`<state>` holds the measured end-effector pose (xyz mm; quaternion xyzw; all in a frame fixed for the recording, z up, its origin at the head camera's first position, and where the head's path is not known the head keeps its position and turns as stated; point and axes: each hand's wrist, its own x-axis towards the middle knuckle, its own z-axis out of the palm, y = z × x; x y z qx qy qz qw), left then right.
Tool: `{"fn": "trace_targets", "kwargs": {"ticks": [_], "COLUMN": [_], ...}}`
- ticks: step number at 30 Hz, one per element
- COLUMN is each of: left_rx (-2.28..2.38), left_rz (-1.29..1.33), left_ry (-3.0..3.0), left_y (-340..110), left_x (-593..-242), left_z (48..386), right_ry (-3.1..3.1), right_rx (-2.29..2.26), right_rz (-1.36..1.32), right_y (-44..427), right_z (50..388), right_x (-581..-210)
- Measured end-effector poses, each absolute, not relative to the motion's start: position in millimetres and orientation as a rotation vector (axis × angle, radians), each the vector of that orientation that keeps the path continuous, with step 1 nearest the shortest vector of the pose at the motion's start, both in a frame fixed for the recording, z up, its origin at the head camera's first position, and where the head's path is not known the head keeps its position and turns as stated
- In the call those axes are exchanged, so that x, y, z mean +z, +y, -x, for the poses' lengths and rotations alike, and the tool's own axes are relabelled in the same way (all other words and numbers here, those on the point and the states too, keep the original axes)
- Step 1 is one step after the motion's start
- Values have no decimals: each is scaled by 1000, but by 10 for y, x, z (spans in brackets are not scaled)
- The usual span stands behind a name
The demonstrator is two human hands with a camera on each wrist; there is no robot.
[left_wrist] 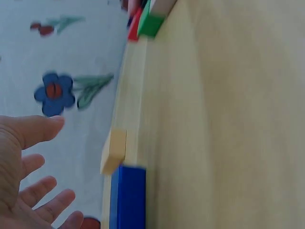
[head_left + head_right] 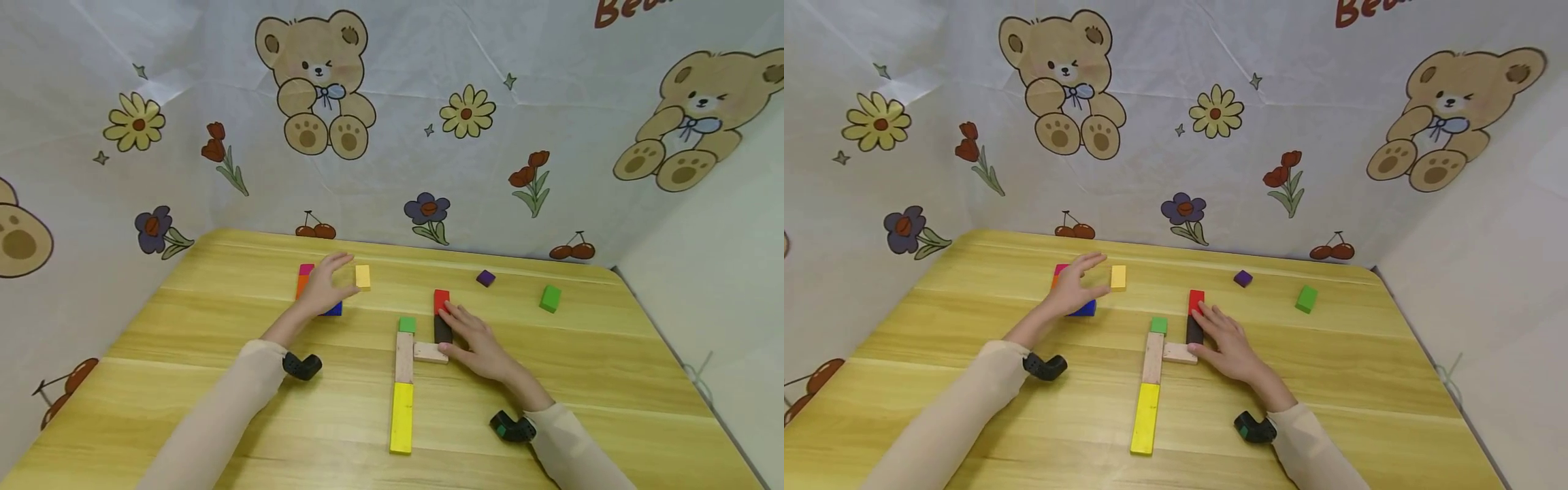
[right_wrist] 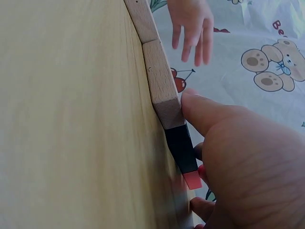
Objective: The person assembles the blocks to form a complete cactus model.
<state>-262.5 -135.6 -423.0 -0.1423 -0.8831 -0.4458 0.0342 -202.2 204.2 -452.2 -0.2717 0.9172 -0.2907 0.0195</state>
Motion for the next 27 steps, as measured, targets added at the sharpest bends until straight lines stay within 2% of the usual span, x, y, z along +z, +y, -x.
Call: {"fn": "trace_targets", "kwargs": {"ticks": [5,12,27], "left_rx": [-1337,-1260,-1380], "left_rz": [405,405,305], "left_ry": [-2869,-3001,-2965], "left_y": [-1454,-1392,-1303], "left_x": [-4249,-4279,-4356], "left_z": [2878,3044,3123], "right_ry": [2850,2863,2872], "right_rx": [-890,-880,-891], "right_rz": [841,833,843], "right_y": [2031,2041,2036], "right_z": [2027,2019,2008], "right_x": [-4536,-4531,-4523]}}
